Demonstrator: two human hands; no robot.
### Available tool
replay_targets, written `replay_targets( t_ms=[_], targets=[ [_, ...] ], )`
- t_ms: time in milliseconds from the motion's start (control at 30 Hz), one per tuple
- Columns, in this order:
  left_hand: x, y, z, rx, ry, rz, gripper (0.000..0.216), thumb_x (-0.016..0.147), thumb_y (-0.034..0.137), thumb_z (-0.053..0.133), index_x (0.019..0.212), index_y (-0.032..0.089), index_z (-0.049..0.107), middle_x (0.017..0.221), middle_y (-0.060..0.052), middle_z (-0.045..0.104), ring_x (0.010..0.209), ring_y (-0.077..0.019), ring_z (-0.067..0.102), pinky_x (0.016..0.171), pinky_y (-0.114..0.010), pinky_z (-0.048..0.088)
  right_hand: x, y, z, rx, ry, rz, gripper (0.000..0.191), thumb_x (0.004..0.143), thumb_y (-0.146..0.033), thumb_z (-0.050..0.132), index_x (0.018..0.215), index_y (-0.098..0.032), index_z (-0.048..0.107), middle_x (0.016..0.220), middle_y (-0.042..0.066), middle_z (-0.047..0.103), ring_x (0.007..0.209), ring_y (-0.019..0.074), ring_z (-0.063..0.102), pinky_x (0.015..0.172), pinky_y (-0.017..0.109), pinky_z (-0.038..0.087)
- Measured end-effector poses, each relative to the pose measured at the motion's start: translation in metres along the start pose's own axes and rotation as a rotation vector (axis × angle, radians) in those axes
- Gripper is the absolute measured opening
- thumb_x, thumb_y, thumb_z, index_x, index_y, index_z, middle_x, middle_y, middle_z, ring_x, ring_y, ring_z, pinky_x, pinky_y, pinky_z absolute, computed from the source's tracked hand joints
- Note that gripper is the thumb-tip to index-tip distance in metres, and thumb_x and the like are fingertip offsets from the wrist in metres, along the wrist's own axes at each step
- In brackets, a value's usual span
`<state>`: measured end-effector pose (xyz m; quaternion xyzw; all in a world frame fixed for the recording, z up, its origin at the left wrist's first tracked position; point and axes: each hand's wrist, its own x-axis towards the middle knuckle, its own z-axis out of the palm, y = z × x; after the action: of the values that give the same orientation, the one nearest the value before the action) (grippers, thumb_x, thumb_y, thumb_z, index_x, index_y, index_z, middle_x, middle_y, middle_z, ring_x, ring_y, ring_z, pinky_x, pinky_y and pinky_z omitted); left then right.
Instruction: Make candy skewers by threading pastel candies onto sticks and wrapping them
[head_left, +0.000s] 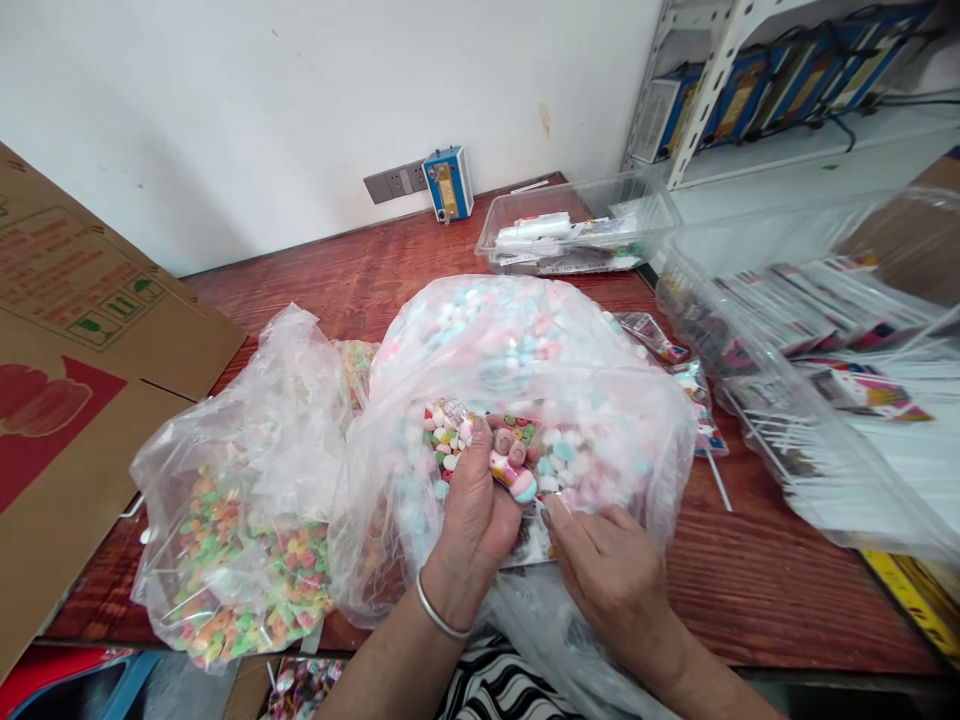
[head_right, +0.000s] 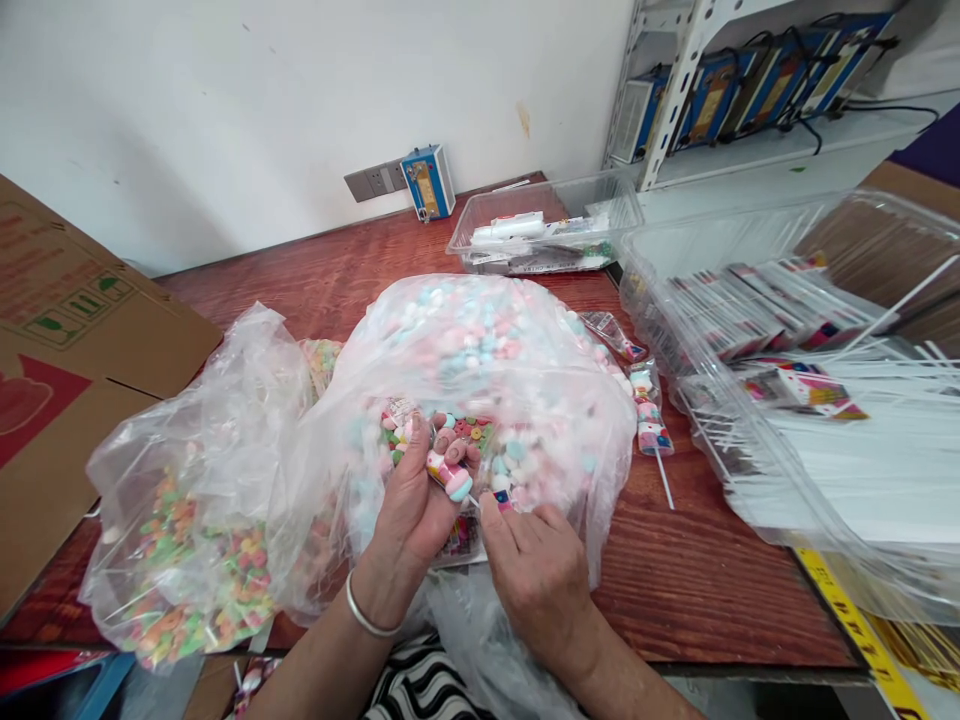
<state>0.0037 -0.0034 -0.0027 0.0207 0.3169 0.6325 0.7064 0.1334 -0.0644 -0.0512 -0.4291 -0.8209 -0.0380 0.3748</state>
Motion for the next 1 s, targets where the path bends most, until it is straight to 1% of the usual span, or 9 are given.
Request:
replay_targets(
  t_ms=[200,267,400,467,633,733,833,933,1000],
  targets=[
    [-0.011,-0.015,-0.004,0.072,-0.122,0.001,0.016,0.088,0.033,0.066,0.090,0.019,0.060,0.063,0.007,0.045,0.055,-0.0064,0.047,0.077,-0.026,0.049,0.007,-0.009,0.002,0.449,-0.145,0.496,0.024,0.101,-0.022,0.040,0.087,-0.018,0.060,0.068,0.000,0.063,0.058,0.0140,0.058,0.054,0.024,0.041],
    [-0.011,-0.013,-0.006,0.104,-0.133,-0.025,0.019,0.086,0.035,0.067,0.091,0.018,0.061,0.064,0.005,0.048,0.059,-0.0086,0.052,0.077,-0.028,0.049,0.008,-0.009,0.002,0.536,-0.184,0.576,0.028,0.101,-0.024,0.040,0.078,-0.020,0.055,0.065,-0.001,0.059,0.055,0.0124,0.055,0.051,0.022,0.039],
    [-0.003,0.004,-0.008,0.094,-0.111,-0.015,0.025,0.082,0.034,0.072,0.098,0.016,0.064,0.073,0.002,0.055,0.069,-0.0112,0.058,0.076,-0.028,0.051,0.002,-0.005,0.000,0.423,-0.192,0.469,0.031,0.101,-0.024,0.038,0.076,-0.019,0.056,0.061,-0.002,0.057,0.051,0.0124,0.052,0.050,0.022,0.036],
    [0.003,0.010,-0.007,0.068,-0.081,0.039,0.022,0.082,0.030,0.072,0.097,0.017,0.063,0.071,0.005,0.053,0.063,-0.0080,0.054,0.072,-0.025,0.051,0.000,-0.005,0.001,0.271,-0.151,0.362,0.033,0.101,-0.024,0.038,0.077,-0.018,0.059,0.057,-0.001,0.056,0.051,0.0138,0.052,0.052,0.024,0.033],
    [0.000,-0.007,-0.007,0.078,-0.077,0.042,0.016,0.083,0.025,0.072,0.085,0.016,0.060,0.057,0.010,0.036,0.045,-0.0023,0.035,0.060,-0.020,0.046,0.009,-0.010,0.008,0.070,-0.086,0.203,0.042,0.102,-0.018,0.034,0.069,-0.017,0.060,0.054,0.002,0.056,0.050,0.0155,0.048,0.054,0.028,0.030],
    [-0.003,-0.018,-0.009,0.111,-0.102,0.008,0.018,0.083,0.029,0.072,0.089,0.016,0.060,0.059,0.009,0.042,0.048,-0.0035,0.042,0.063,-0.021,0.048,0.016,-0.010,0.009,0.049,-0.076,0.204,0.045,0.104,-0.019,0.031,0.068,-0.017,0.059,0.054,0.002,0.057,0.050,0.0155,0.049,0.054,0.028,0.031],
    [0.002,-0.007,-0.011,0.104,-0.087,0.007,0.021,0.083,0.029,0.072,0.096,0.016,0.062,0.071,0.004,0.054,0.064,-0.0080,0.056,0.071,-0.024,0.050,0.013,-0.005,0.006,0.067,-0.077,0.235,0.042,0.104,-0.024,0.034,0.074,-0.016,0.062,0.057,0.002,0.059,0.051,0.0157,0.051,0.055,0.028,0.032],
    [0.011,0.012,-0.012,0.077,-0.040,0.054,0.019,0.082,0.025,0.072,0.096,0.017,0.062,0.070,0.005,0.052,0.061,-0.0065,0.053,0.067,-0.022,0.049,0.005,-0.003,0.002,0.158,-0.129,0.288,0.036,0.105,-0.028,0.035,0.090,-0.015,0.065,0.064,0.003,0.064,0.056,0.0159,0.057,0.056,0.026,0.035],
    [0.013,0.015,-0.012,0.074,-0.029,0.081,0.016,0.083,0.023,0.071,0.094,0.018,0.062,0.064,0.007,0.047,0.055,-0.0051,0.047,0.063,-0.021,0.048,0.001,-0.005,0.001,0.197,-0.169,0.297,0.037,0.105,-0.027,0.032,0.091,-0.015,0.064,0.063,0.002,0.063,0.055,0.0156,0.058,0.055,0.025,0.036]
  ],
)
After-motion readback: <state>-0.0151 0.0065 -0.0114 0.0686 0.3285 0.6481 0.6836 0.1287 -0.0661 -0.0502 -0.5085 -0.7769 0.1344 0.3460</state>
